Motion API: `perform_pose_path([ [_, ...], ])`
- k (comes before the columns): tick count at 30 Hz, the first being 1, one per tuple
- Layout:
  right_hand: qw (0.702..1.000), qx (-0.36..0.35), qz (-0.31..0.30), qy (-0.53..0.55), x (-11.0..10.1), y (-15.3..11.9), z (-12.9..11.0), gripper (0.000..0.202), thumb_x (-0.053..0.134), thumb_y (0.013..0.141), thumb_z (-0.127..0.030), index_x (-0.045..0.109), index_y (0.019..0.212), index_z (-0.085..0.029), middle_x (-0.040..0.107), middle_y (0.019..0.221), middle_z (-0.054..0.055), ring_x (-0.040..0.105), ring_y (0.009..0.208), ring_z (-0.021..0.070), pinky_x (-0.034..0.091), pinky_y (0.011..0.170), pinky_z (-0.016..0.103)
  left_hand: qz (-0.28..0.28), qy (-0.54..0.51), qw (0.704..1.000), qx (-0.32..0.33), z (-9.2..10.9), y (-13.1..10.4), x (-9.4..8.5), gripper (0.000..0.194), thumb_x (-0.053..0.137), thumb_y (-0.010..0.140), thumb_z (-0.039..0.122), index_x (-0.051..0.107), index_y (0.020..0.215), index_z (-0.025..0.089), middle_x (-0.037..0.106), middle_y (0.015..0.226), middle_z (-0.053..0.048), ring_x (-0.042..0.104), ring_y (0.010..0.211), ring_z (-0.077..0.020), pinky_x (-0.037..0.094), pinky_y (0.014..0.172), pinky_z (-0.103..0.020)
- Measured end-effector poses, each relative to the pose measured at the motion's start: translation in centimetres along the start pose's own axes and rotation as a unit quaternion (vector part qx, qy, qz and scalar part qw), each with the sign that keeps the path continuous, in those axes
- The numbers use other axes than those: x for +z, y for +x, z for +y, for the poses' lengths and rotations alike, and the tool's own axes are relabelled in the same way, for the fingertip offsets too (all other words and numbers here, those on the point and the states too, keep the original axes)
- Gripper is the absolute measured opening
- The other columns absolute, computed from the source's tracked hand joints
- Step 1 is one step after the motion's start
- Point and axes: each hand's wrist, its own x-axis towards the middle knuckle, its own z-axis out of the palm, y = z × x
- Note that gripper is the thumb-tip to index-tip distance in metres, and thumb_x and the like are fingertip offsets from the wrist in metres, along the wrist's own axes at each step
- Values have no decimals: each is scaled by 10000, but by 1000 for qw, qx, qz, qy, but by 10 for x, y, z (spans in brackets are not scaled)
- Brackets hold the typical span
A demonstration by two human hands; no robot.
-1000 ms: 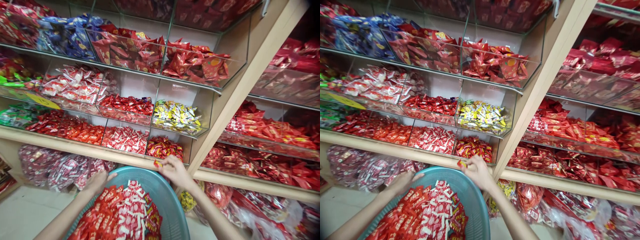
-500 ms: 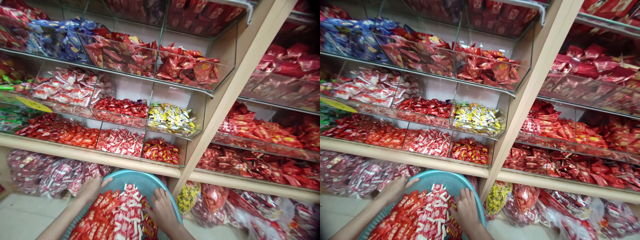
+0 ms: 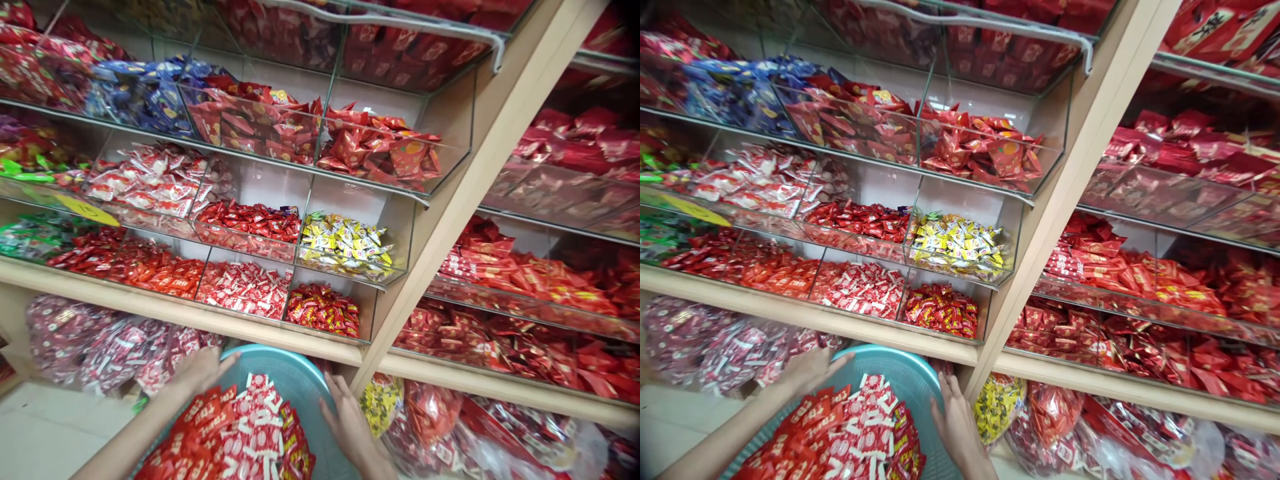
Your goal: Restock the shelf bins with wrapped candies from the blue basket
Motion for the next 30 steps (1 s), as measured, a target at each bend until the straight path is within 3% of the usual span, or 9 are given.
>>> perform_pose_path([
  [4, 1000, 7, 1, 0, -1, -3, -4, 492, 398, 886, -289, 399, 1373, -223, 499, 1279, 112, 597, 1047, 224, 472, 873, 291, 34, 2, 997, 64, 23, 16, 3, 714, 193, 810, 659, 643, 941, 120, 688, 963, -237, 628, 961, -379, 454, 800, -466],
  [9, 1000, 12, 5, -14, -10, -2, -11, 483, 449, 865, -279, 438, 1345, -221, 497, 1281, 107, 594, 1044, 219, 479, 855, 274, 29, -39, 995, 90, 16, 30, 14, 694, 239, 788, 693, 649, 952, 158, 693, 986, -218, 628, 977, -368, 457, 802, -445],
  [12, 999, -31, 26, 1, -34, 8, -23, 369, 440, 883, -291, 538, 1234, -235, 561, 1167, 85, 592, 1012, 206, 477, 840, 276, 32, -53, 996, 64, 3, 32, 23, 725, 232, 748, 751, 660, 906, 187, 707, 953, -201, 636, 951, -380, 461, 778, -442],
  [17, 985, -85, 147, 29, -88, 57, -39, 248, 389, 916, -281, 612, 982, -196, 615, 928, 71, 593, 865, 182, 458, 782, 285, 33, -69, 996, 43, -7, 28, 32, 715, 219, 743, 762, 648, 822, 196, 717, 867, -193, 652, 900, -371, 464, 741, -414],
  [20, 983, -12, 176, -59, -106, 95, -39, 212, 422, 899, -291, 600, 904, -177, 610, 891, 82, 599, 805, 196, 451, 706, 298, 34, -80, 995, 40, -7, 25, 32, 707, 220, 746, 759, 647, 815, 200, 717, 854, -188, 661, 866, -356, 461, 729, -408],
  [23, 972, 97, 141, -164, -107, 123, -40, 216, 468, 880, -344, 593, 893, -169, 614, 921, 109, 621, 783, 230, 434, 626, 311, 29, -90, 995, 37, -6, 23, 31, 715, 226, 741, 764, 655, 831, 199, 717, 852, -187, 662, 858, -356, 460, 727, -417],
  [26, 964, 147, 109, -193, -101, 134, -42, 237, 510, 861, -373, 590, 941, -166, 613, 980, 134, 633, 827, 251, 432, 640, 322, 25, -96, 995, 35, -6, 24, 30, 728, 231, 735, 769, 660, 829, 189, 715, 871, -202, 653, 891, -371, 460, 737, -423],
  [30, 963, 171, 112, -175, -94, 133, -43, 281, 497, 865, -394, 586, 1016, -175, 605, 1026, 144, 631, 873, 253, 437, 669, 328, 21, -95, 994, 41, -8, 25, 30, 751, 231, 721, 784, 662, 839, 180, 710, 913, -214, 636, 952, -381, 459, 769, -416],
])
